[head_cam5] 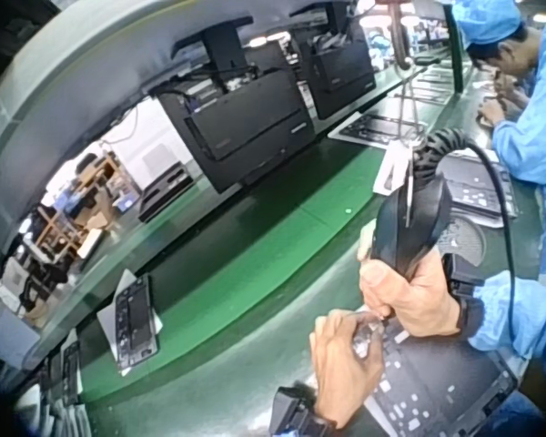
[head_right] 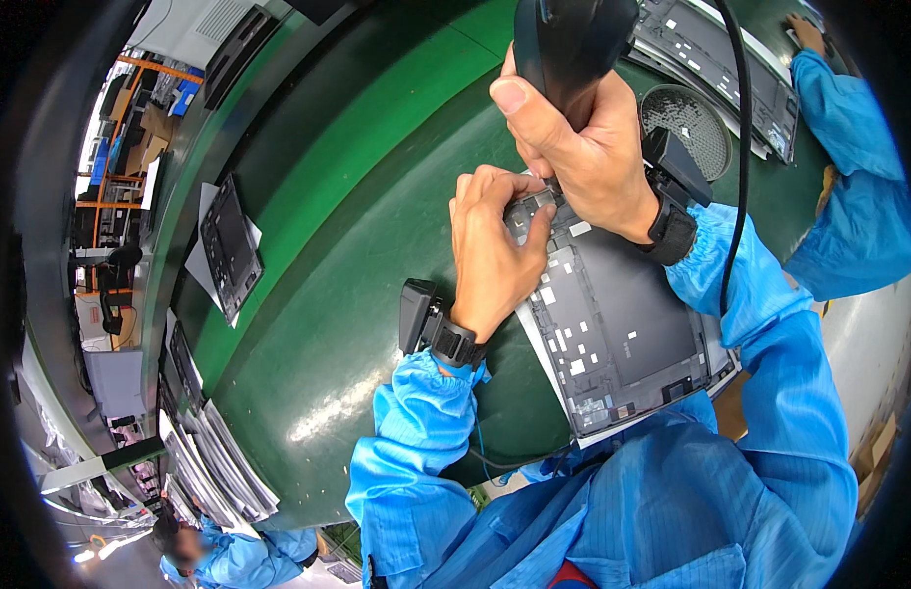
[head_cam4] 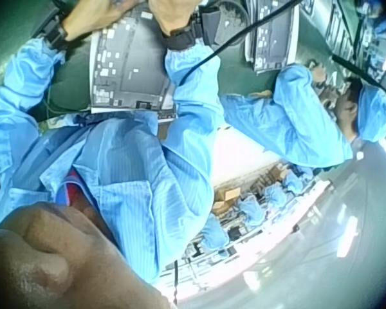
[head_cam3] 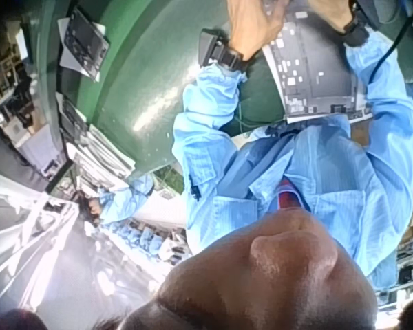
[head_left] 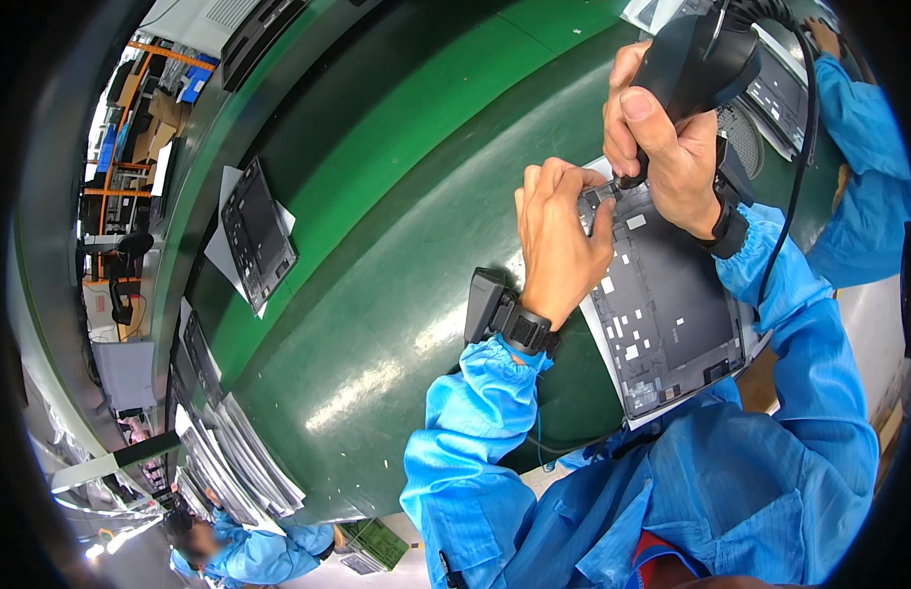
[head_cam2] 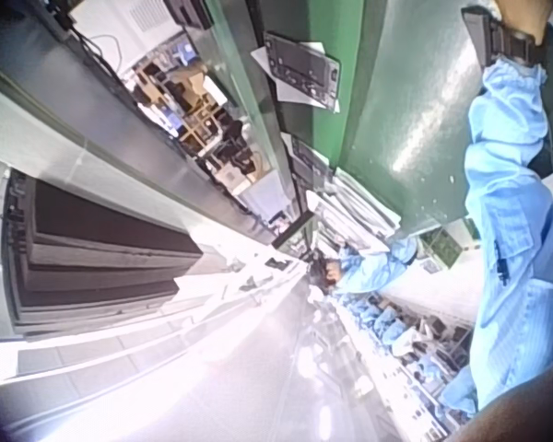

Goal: Assembling the internal chassis or backplates of electronic tablets using an electric screwdriver at a factory workstation.

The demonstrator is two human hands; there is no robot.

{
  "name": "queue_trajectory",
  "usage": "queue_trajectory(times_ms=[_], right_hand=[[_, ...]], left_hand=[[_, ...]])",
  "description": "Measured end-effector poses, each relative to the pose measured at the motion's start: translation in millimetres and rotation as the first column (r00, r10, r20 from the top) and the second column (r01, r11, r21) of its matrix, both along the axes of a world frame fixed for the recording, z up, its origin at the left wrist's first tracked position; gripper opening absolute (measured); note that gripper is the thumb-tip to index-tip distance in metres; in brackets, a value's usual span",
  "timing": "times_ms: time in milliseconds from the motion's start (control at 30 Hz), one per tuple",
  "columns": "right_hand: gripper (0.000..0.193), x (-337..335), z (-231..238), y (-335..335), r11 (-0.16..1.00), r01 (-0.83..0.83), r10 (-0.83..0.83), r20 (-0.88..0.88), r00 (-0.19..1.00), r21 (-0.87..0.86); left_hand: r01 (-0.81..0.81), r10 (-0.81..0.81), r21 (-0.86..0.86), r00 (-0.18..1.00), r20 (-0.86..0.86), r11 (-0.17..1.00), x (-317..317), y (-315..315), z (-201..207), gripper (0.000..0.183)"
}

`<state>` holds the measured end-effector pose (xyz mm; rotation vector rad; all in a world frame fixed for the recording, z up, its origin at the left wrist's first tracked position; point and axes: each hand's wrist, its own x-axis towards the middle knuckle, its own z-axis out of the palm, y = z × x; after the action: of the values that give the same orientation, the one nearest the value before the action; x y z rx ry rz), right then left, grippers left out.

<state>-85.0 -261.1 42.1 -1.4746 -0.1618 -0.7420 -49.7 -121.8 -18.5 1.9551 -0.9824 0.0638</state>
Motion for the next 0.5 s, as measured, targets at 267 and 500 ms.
queue_trajectory(times_ms=[267,500], right_hand=[[0.022,-0.6,-4.5,-1.7,1.000,0.019,-0.019,-0.025,1.000,0.007],[0.029,2.9,-2.8,4.9,0.994,0.026,-0.028,0.019,0.999,0.104]], left_hand=[[0.002,-0.002,-0.004,1.000,-0.005,1.000,0.4,-0.2,-1.7,0.024],[-0.002,0.002,-0.004,1.000,-0.010,1.000,0.3,1.2,-0.8,0.024]])
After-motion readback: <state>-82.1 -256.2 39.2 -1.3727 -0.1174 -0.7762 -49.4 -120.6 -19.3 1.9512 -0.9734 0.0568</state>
